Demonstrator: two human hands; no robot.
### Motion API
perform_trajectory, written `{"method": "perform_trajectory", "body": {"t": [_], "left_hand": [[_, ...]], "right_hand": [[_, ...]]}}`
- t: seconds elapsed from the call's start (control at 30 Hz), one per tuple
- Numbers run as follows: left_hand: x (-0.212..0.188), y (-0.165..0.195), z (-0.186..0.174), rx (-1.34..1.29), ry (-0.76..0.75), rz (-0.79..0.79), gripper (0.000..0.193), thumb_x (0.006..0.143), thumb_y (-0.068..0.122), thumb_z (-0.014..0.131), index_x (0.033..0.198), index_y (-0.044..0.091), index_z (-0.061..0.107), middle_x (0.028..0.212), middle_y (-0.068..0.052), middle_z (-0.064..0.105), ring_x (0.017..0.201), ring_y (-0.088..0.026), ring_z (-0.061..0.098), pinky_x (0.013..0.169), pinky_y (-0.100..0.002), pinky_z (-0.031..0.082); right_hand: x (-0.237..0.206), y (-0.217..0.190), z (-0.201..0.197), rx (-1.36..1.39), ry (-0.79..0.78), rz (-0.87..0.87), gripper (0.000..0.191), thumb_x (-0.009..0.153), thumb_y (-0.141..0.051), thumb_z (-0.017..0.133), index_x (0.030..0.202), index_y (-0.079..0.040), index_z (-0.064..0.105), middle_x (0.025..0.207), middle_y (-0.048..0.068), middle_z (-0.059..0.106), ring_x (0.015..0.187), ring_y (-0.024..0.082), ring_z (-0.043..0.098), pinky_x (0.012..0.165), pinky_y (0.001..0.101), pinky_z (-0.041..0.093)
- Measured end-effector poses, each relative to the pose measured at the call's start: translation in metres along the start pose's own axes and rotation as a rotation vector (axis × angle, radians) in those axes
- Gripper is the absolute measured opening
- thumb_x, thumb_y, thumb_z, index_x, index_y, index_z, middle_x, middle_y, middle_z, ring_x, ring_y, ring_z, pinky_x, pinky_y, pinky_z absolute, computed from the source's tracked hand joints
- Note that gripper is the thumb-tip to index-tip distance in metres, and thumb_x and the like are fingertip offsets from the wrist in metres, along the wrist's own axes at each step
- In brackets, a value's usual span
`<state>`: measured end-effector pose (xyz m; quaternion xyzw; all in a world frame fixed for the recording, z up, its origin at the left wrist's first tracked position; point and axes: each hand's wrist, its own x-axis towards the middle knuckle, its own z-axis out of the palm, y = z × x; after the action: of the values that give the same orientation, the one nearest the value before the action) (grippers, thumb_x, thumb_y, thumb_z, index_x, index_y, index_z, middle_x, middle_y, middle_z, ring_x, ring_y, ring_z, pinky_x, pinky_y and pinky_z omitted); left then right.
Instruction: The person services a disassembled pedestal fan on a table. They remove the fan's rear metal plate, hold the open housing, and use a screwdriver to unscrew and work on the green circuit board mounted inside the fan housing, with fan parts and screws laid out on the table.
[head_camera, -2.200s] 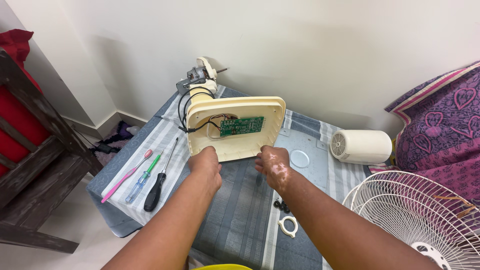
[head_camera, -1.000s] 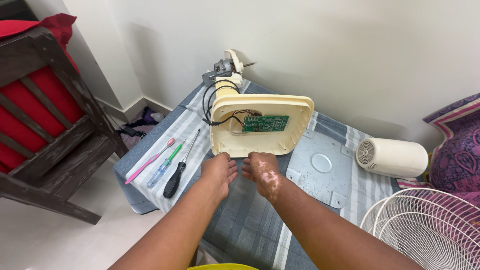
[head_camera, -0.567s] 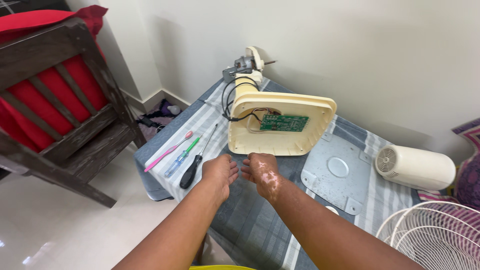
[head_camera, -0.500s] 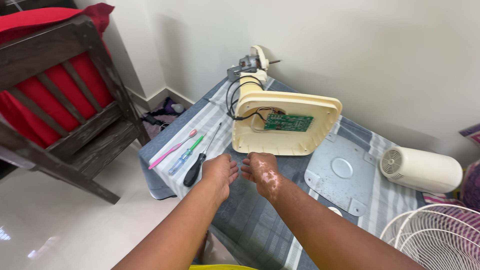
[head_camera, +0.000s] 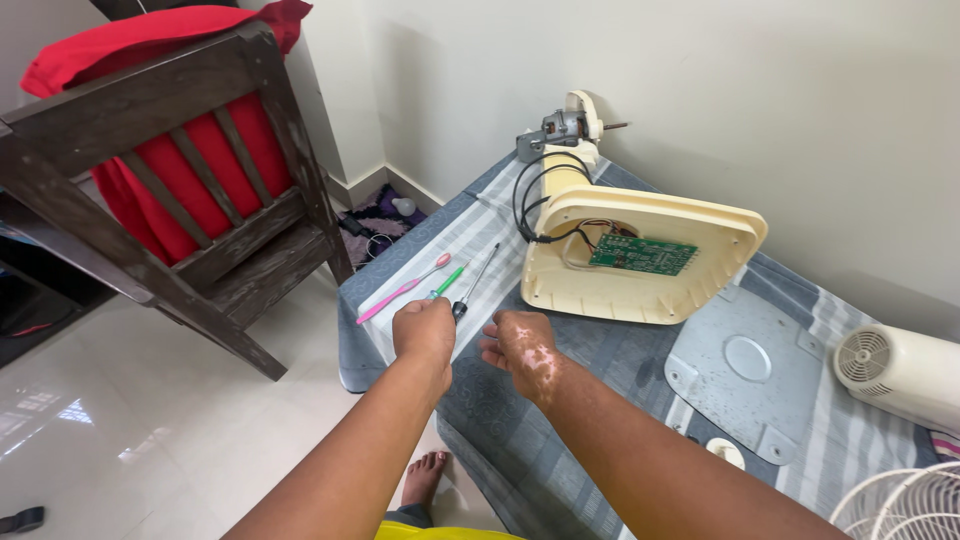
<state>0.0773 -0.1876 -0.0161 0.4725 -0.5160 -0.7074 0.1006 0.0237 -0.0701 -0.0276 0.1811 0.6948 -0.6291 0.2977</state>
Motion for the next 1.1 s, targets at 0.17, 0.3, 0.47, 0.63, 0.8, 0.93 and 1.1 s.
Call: {"method": "perform_trajectory", "body": {"t": [0.17,0.3,0.47,0.63,0.8,0.93,1.1], "left_hand": [[0.002,0.008,-0.01,0.12,-0.023,0.028,0.021,0.087,0.019,0.061,0.098,0.002,0.068,0.091,-0.012,0.071,0.084,-0.021,0.064,0.078,-0.038,0.051],[0.003,0.016,-0.011,0.24,-0.03,0.027,0.022,0.086,0.02,0.062,0.102,0.006,0.069,0.101,-0.01,0.073,0.094,-0.022,0.068,0.086,-0.038,0.052],[0.012,0.022,-0.009,0.321,-0.121,-0.005,0.026,0.087,0.023,0.063,0.105,0.004,0.069,0.105,-0.013,0.073,0.098,-0.025,0.069,0.089,-0.04,0.052],[0.027,0.022,-0.002,0.362,-0.172,-0.007,0.028,0.087,0.024,0.065,0.108,0.005,0.067,0.107,-0.013,0.073,0.099,-0.025,0.069,0.088,-0.039,0.053],[0.044,0.024,0.002,0.434,-0.214,-0.009,0.028,0.088,0.023,0.063,0.108,0.003,0.068,0.102,-0.014,0.074,0.093,-0.026,0.071,0.084,-0.04,0.054],[0.058,0.025,0.007,0.448,-0.246,0.014,0.031,0.088,0.022,0.063,0.111,0.001,0.069,0.104,-0.017,0.077,0.096,-0.028,0.074,0.086,-0.04,0.056],[0.08,0.025,0.016,0.624,-0.179,0.346,0.038,0.087,0.025,0.064,0.118,0.003,0.069,0.118,-0.018,0.072,0.109,-0.032,0.07,0.094,-0.04,0.053]], "right_hand": [[0.005,0.002,0.019,-0.006,-0.03,0.02,0.038,0.095,-0.018,0.058,0.127,0.003,0.059,0.115,0.016,0.07,0.093,0.025,0.069,0.077,0.0368,0.059],[0.008,-0.001,0.027,-0.04,-0.038,0.066,0.041,0.095,-0.018,0.058,0.13,0.003,0.059,0.116,0.017,0.071,0.093,0.025,0.07,0.076,0.0363,0.06],[0.009,-0.006,0.033,-0.068,-0.037,0.099,0.041,0.097,-0.02,0.057,0.132,0.001,0.057,0.116,0.015,0.07,0.097,0.024,0.07,0.081,0.0363,0.06],[0.014,-0.009,0.038,-0.044,-0.037,0.115,0.041,0.098,-0.02,0.056,0.13,0.004,0.058,0.114,0.014,0.071,0.098,0.024,0.069,0.082,0.0372,0.059],[0.024,-0.012,0.048,-0.046,-0.015,0.133,0.036,0.099,-0.022,0.055,0.125,0.001,0.063,0.11,0.011,0.072,0.095,0.022,0.07,0.083,0.0363,0.059],[0.033,-0.013,0.054,-0.018,-0.041,0.125,0.031,0.097,-0.022,0.057,0.115,-0.001,0.071,0.102,0.009,0.073,0.09,0.019,0.069,0.08,0.0343,0.058],[0.043,-0.012,0.058,0.034,-0.036,0.13,0.031,0.098,-0.024,0.056,0.112,0.0,0.071,0.1,0.01,0.073,0.088,0.02,0.069,0.078,0.034,0.057]]}}
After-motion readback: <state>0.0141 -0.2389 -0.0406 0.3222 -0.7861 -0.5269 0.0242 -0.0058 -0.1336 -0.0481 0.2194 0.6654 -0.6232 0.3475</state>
